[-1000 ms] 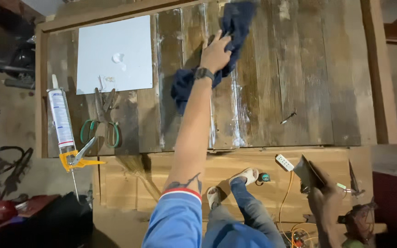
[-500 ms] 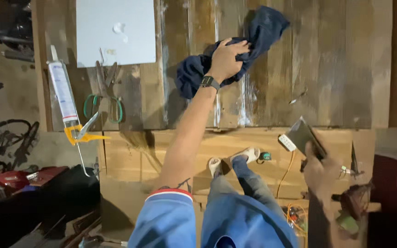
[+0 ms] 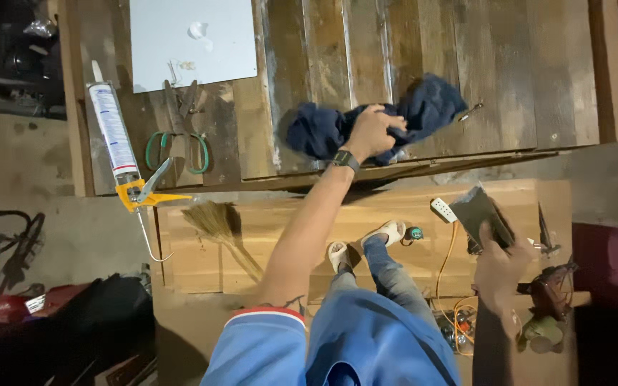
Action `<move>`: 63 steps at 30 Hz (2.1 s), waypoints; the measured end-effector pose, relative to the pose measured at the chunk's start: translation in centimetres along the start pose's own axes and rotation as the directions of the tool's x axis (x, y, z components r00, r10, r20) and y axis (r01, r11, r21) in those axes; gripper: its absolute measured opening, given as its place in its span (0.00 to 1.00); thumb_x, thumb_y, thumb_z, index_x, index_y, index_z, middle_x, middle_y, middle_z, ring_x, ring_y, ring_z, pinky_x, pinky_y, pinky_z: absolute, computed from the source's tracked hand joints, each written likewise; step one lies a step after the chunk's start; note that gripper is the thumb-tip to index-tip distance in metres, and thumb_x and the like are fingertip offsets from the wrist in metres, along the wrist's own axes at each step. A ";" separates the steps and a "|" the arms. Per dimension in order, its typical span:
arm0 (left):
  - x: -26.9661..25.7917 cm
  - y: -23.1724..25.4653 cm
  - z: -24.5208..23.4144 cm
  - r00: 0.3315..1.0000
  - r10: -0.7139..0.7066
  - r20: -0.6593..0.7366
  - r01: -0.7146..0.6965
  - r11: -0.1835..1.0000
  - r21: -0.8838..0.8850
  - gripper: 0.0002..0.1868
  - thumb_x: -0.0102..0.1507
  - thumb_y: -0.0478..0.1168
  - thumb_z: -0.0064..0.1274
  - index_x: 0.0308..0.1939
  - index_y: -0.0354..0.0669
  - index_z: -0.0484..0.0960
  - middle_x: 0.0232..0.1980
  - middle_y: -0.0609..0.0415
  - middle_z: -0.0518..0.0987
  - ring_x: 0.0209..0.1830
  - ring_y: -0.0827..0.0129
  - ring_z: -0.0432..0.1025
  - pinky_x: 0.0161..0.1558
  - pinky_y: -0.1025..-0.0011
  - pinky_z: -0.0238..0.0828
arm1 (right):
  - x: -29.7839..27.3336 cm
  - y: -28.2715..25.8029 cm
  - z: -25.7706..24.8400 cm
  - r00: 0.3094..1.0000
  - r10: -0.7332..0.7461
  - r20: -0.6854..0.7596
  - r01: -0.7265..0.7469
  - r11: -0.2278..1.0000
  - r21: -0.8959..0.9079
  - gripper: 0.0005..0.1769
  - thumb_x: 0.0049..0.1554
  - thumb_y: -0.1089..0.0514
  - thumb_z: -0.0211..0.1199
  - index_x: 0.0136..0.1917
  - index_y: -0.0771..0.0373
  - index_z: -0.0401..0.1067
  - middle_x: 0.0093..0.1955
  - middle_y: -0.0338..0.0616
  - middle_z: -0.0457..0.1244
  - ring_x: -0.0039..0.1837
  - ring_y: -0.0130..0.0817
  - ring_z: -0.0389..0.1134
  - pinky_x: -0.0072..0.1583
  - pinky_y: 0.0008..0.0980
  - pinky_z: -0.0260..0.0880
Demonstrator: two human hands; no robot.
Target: The person applies a white adhesive to a wooden surface using a putty knife, spreading it across the wood. They repeatedly wipe the surface with a blue cloth while continuing to spread the adhesive.
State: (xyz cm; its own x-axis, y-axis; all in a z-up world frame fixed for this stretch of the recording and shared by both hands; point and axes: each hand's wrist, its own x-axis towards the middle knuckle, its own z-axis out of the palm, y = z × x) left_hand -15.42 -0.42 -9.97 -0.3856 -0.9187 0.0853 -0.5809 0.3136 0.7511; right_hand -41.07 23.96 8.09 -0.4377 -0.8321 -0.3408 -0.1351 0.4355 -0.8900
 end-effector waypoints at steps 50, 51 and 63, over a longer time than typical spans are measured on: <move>-9.0 3.3 0.6 0.955 0.245 -0.168 -0.198 0.946 0.255 0.29 0.47 0.26 0.50 0.50 0.50 0.88 0.45 0.51 0.84 0.43 0.57 0.69 0.54 0.61 0.59 | -6.9 1.1 -1.1 0.986 -0.160 0.044 0.163 0.984 -0.078 0.14 0.66 0.59 0.58 0.63 0.67 0.72 0.53 0.47 0.63 0.55 0.38 0.63 0.54 0.36 0.65; -8.8 3.0 0.4 0.964 0.249 -0.089 -0.223 0.947 0.230 0.30 0.44 0.28 0.51 0.49 0.53 0.87 0.49 0.57 0.87 0.45 0.60 0.70 0.55 0.60 0.58 | -6.9 2.1 -1.1 0.985 -0.171 0.024 0.173 0.981 -0.083 0.11 0.65 0.58 0.59 0.57 0.65 0.71 0.50 0.45 0.60 0.52 0.36 0.60 0.52 0.34 0.62; -2.3 -1.5 -15.1 0.736 0.000 -0.677 0.261 0.923 0.284 0.31 0.58 0.23 0.43 0.56 0.62 0.84 0.47 0.62 0.78 0.48 0.64 0.68 0.39 0.75 0.72 | 0.2 3.5 -0.6 0.992 -0.127 0.011 0.122 0.968 0.219 0.09 0.64 0.63 0.61 0.56 0.68 0.72 0.50 0.47 0.66 0.51 0.40 0.69 0.52 0.39 0.74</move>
State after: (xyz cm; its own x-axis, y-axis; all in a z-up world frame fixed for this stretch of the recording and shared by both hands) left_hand -2.80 -2.44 -1.39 0.2013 -0.8386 0.5062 -0.8402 0.1178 0.5294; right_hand -42.20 25.51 5.11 -0.4073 -0.8844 -0.2278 0.0102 0.2451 -0.9695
